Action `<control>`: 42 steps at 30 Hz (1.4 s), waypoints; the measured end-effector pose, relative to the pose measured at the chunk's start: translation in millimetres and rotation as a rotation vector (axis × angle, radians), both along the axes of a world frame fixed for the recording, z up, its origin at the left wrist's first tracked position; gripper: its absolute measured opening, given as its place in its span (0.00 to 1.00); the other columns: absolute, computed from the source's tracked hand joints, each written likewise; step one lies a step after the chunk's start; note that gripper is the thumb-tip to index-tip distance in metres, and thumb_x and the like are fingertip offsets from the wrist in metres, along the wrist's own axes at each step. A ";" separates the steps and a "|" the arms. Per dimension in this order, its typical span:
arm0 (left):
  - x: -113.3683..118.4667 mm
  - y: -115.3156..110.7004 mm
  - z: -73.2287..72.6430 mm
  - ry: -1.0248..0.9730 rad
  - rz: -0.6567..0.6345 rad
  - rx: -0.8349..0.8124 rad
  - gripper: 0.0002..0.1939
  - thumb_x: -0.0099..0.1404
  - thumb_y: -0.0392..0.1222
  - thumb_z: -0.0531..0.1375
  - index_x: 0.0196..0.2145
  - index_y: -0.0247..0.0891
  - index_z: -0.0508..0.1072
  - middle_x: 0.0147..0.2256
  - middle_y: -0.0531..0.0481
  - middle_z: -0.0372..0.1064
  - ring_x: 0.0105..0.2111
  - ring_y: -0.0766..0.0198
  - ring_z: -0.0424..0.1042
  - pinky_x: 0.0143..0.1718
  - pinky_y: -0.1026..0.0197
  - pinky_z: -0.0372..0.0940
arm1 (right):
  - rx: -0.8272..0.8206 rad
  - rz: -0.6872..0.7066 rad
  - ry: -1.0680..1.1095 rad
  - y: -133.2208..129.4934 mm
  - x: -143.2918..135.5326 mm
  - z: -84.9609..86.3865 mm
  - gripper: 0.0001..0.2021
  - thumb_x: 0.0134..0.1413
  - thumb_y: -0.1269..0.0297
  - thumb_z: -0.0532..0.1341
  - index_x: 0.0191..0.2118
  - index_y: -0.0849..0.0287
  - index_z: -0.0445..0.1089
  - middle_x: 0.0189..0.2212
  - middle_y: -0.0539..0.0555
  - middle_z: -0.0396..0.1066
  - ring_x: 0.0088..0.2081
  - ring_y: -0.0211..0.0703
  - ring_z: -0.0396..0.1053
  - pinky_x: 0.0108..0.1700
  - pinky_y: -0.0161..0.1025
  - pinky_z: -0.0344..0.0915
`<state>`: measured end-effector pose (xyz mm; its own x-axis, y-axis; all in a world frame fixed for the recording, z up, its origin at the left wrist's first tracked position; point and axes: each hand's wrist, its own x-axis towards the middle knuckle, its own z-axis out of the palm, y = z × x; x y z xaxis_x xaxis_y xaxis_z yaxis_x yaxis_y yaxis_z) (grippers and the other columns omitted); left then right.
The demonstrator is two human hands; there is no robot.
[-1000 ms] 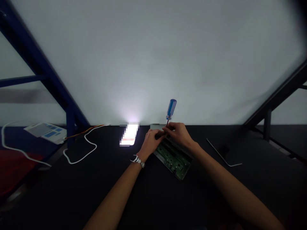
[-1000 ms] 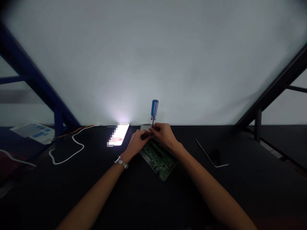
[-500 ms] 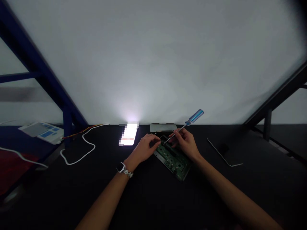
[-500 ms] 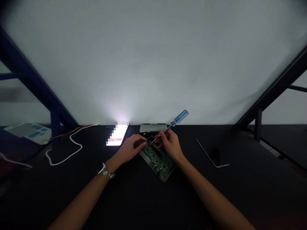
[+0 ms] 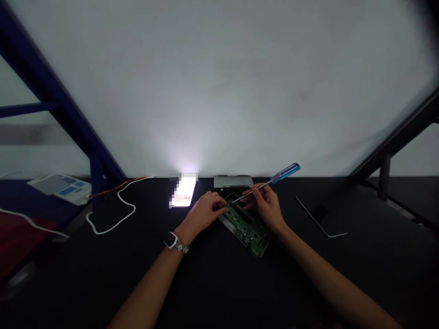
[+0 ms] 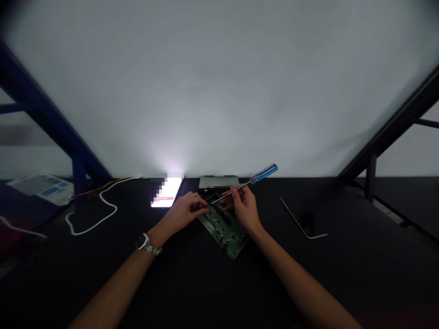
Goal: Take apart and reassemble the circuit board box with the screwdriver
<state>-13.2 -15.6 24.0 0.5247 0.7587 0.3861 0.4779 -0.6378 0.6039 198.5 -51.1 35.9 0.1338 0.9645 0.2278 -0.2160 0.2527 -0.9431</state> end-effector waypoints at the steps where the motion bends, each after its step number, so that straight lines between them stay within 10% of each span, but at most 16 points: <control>1: 0.5 -0.9 0.8 0.003 -0.002 0.000 0.03 0.61 0.43 0.63 0.34 0.44 0.77 0.30 0.50 0.70 0.34 0.59 0.65 0.34 0.57 0.61 | 0.001 0.004 0.003 -0.3 -0.7 -0.5 0.17 0.53 0.51 0.65 0.38 0.56 0.62 0.33 0.54 0.76 0.28 0.44 0.76 0.24 0.38 0.74; 42: 15.9 -15.9 12.3 -0.243 0.062 0.056 0.05 0.66 0.41 0.59 0.37 0.41 0.75 0.33 0.49 0.71 0.35 0.62 0.69 0.37 0.59 0.65 | -0.066 -0.034 0.160 -5.3 -10.3 -2.0 0.15 0.52 0.52 0.66 0.33 0.59 0.68 0.32 0.57 0.79 0.25 0.43 0.76 0.27 0.39 0.76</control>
<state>2.7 -31.5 36.3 0.3643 0.7604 0.5377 0.3627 -0.6476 0.6701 188.2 -56.4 34.0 0.1959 0.9710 0.1372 -0.3575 0.2010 -0.9120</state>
